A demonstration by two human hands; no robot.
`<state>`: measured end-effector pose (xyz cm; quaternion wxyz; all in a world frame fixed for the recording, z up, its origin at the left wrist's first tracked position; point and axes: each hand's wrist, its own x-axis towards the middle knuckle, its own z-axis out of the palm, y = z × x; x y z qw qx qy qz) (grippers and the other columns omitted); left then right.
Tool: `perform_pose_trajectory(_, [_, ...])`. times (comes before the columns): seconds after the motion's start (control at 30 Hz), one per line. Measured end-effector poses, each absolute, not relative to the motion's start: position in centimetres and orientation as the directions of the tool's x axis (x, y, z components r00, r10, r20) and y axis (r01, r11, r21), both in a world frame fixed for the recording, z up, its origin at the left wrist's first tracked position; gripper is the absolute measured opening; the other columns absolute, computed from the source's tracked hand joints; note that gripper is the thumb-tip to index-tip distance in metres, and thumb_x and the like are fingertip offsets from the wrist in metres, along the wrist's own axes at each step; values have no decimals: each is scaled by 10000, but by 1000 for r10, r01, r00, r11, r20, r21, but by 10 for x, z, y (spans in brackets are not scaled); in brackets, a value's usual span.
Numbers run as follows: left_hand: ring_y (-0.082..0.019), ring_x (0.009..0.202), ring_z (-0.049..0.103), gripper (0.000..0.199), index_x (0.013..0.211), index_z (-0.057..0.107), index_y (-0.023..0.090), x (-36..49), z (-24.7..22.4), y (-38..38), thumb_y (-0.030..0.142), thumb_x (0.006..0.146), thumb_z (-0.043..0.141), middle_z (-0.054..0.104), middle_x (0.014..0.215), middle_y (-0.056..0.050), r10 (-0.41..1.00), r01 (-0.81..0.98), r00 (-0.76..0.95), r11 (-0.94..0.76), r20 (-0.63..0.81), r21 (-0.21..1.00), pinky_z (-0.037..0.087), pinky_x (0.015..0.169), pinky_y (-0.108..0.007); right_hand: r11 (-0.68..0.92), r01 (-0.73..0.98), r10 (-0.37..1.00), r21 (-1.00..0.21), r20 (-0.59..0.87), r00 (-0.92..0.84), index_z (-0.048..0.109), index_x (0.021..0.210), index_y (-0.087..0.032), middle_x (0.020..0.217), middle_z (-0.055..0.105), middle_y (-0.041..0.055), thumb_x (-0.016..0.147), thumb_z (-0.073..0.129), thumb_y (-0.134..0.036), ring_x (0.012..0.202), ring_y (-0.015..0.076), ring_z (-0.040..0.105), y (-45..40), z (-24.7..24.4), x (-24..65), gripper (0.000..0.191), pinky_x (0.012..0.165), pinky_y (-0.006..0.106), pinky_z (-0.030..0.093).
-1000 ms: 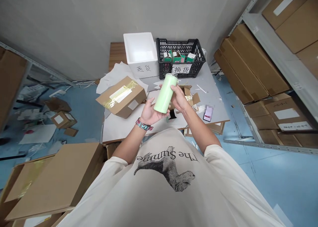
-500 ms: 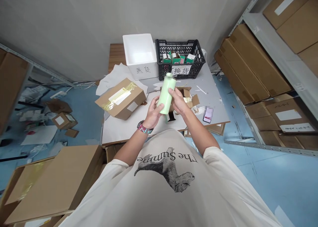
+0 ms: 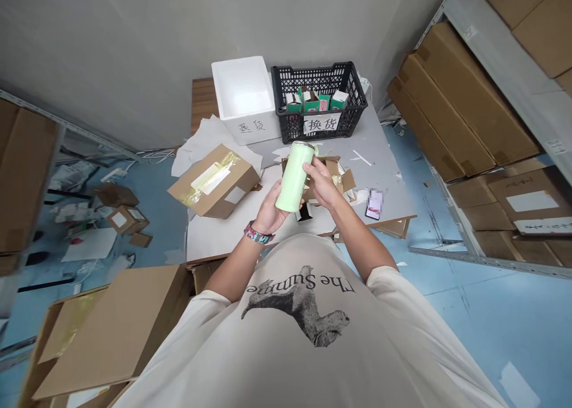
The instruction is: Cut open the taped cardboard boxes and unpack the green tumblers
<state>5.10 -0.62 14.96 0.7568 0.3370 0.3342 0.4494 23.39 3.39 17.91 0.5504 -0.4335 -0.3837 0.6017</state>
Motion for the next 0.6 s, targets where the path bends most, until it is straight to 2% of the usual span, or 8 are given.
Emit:
perform_pose_trajectory(0.1, [-369,1383,764,939,1575,628,298,58,151,-8,767,848,993,786,1461,-134,980,-335,160,165,-116,928,679,1116,-499,-129,-336,991,-933,-135,-5,715,1529,-370,1319,852,63,771,985,-852,1287,338,776,34,177,240,938,1020,497,717])
perform_pose_trajectory(0.2, [-385,1524,664,1004,1581,622,314,66,155,-10,725,779,1064,723,1573,-135,995,-209,67,83,-71,974,607,1231,-498,-136,-338,990,-931,-144,-3,685,1561,-384,1355,849,66,671,1094,-732,1312,347,770,34,177,245,1039,1029,494,720])
perform_pose_trajectory(0.3, [-380,1530,657,992,1559,630,326,72,159,-11,727,764,1068,738,1531,-113,988,-253,110,137,-112,958,597,1233,-492,-139,-366,989,-920,-145,-11,670,1557,-377,1351,851,78,670,1102,-693,1336,361,768,33,180,248,1036,1044,506,721])
perform_pose_trajectory(0.4, [-366,1431,734,899,1549,638,318,75,160,-9,823,865,931,789,1428,-107,910,-374,332,368,-247,852,652,1138,-501,-143,-397,988,-906,-153,-8,646,1587,-381,1370,839,78,744,1027,-755,1347,362,766,30,184,251,998,1051,516,725])
perform_pose_trajectory(0.47, [-369,1409,757,870,1563,632,307,78,161,-9,851,920,850,797,1436,-118,852,-384,428,472,-300,793,668,1117,-525,-146,-400,987,-905,-159,0,632,1619,-396,1414,822,77,785,985,-775,1357,358,759,29,187,254,982,1051,519,728])
perform_pose_trajectory(0.53, [-383,1481,717,885,1591,622,307,80,162,-10,814,912,878,765,1533,-127,885,-338,364,416,-291,844,645,1172,-542,-142,-384,987,-912,-162,19,625,1646,-417,1460,803,73,821,962,-765,1376,350,745,28,188,260,957,1053,515,727])
perform_pose_trajectory(0.6, [-408,1586,628,910,1600,633,306,82,163,-12,741,867,951,708,1637,-131,955,-196,199,257,-218,946,593,1254,-547,-140,-367,984,-919,-169,47,626,1662,-444,1492,792,62,849,944,-766,1393,341,728,26,189,266,930,1052,510,724])
